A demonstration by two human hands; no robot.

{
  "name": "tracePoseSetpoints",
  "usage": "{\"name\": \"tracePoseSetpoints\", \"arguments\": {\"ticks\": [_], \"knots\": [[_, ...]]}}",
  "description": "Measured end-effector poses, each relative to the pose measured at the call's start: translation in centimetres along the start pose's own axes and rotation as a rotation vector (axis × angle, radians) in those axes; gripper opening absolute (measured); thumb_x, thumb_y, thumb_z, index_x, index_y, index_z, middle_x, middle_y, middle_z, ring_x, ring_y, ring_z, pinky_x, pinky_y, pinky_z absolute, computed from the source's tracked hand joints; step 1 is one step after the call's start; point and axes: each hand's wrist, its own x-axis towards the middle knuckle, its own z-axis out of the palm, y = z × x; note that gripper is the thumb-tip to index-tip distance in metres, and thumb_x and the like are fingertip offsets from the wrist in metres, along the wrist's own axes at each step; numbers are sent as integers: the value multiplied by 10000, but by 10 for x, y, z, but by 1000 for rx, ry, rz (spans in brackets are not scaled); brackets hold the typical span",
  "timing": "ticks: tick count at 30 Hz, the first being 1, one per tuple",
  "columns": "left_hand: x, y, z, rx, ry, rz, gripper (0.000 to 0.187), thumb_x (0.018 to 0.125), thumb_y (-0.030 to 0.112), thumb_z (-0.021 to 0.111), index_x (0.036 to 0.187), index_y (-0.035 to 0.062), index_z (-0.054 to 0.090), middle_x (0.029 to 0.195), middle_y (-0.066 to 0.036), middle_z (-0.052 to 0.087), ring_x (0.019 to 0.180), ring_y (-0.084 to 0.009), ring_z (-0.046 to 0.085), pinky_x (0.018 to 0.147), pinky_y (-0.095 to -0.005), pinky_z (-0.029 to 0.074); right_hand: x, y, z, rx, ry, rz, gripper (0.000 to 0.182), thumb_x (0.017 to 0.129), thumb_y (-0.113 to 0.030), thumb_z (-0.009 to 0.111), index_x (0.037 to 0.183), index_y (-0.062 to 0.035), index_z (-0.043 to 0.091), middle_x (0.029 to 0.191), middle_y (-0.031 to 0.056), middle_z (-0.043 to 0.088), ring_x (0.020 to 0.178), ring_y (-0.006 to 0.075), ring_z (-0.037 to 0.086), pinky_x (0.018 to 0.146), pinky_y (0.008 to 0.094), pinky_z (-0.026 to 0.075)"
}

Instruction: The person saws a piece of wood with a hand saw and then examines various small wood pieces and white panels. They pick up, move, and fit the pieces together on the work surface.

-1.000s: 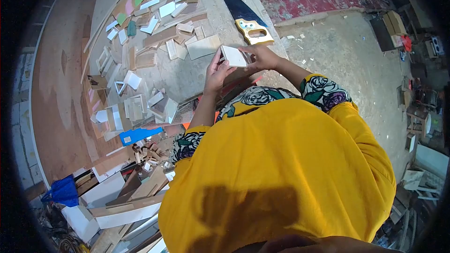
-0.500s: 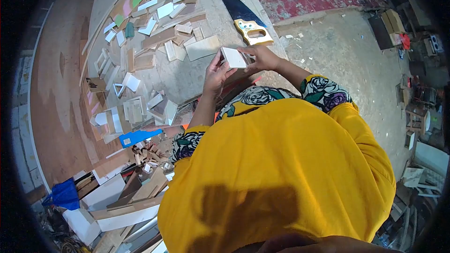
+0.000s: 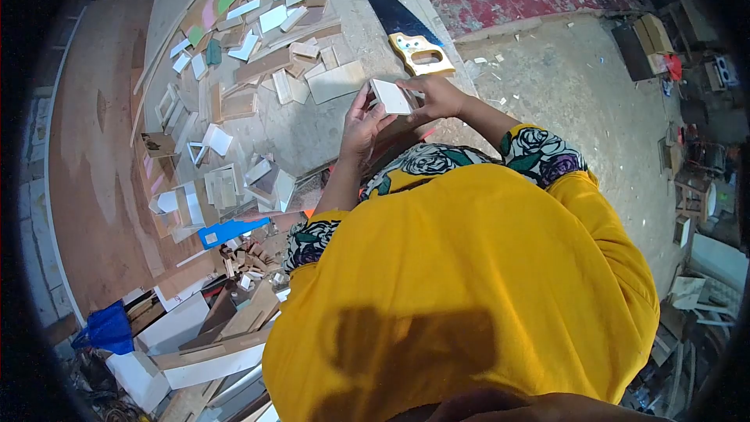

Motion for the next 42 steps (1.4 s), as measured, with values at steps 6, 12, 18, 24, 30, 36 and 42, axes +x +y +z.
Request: {"name": "tracePoseSetpoints", "arguments": {"ticks": [6, 12, 18, 24, 30, 36, 42], "knots": [[2, 0, 1, 9, 35, -7, 521, 896, 123, 526, 1368, 104, 306, 1260, -83, 463, 1097, -201, 526, 813, -338, 523, 0, 1, 1, -9, -21, 24, 833, 550, -287, 797, 1261, -14, 462, 1108, 220, 574, 987, 353, 572, 836, 375, 447], [3, 2, 5, 5, 122, -27, 448, 922, 165, 483, 1339, 96, 335, 1228, -100, 495, 1065, -206, 552, 772, -323, 542, 0, 10, 9, -69, 75, -86, 782, 561, -317, 764, 1236, -33, 490, 1023, 208, 600, 866, 343, 597, 747, 391, 463], [0, 9, 1, 22, 95, -29, 424, 918, 147, 471, 1321, 78, 360, 1190, -92, 508, 1041, -203, 560, 752, -323, 552, 1, 2, 8, -90, 59, -58, 784, 560, -330, 753, 1238, -39, 489, 998, 208, 597, 902, 353, 579, 774, 406, 453], [-9, 11, -3, 20, 130, -19, 433, 907, 123, 456, 1321, 53, 350, 1190, -106, 509, 1044, -218, 564, 759, -333, 553, 5, -9, 2, -186, 26, -85, 736, 562, -345, 731, 1197, -35, 522, 970, 189, 601, 897, 350, 576, 756, 410, 458], [-18, 11, -6, -6, 87, 14, 462, 909, 125, 462, 1337, 37, 310, 1209, -138, 509, 1044, -241, 573, 766, -339, 554, 6, -23, -5, -241, -7, -69, 730, 548, -303, 751, 1189, -29, 534, 1052, 200, 594, 938, 339, 583, 806, 388, 460], [-24, 23, 3, 2, 29, 43, 447, 900, 99, 485, 1319, 29, 344, 1198, -136, 507, 1049, -238, 569, 775, -348, 559, 1, -27, -11, -211, 90, -152, 702, 561, -317, 708, 1186, -42, 541, 1046, 173, 601, 946, 330, 577, 793, 394, 467], [-26, 33, 12, 26, 67, 51, 463, 831, 83, 588, 1265, 32, 437, 1101, -77, 545, 950, -152, 581, 716, -288, 550, -7, -44, -26, -245, 84, -84, 695, 555, -245, 747, 1190, -54, 538, 1082, 166, 590, 973, 325, 566, 834, 375, 458]]}}
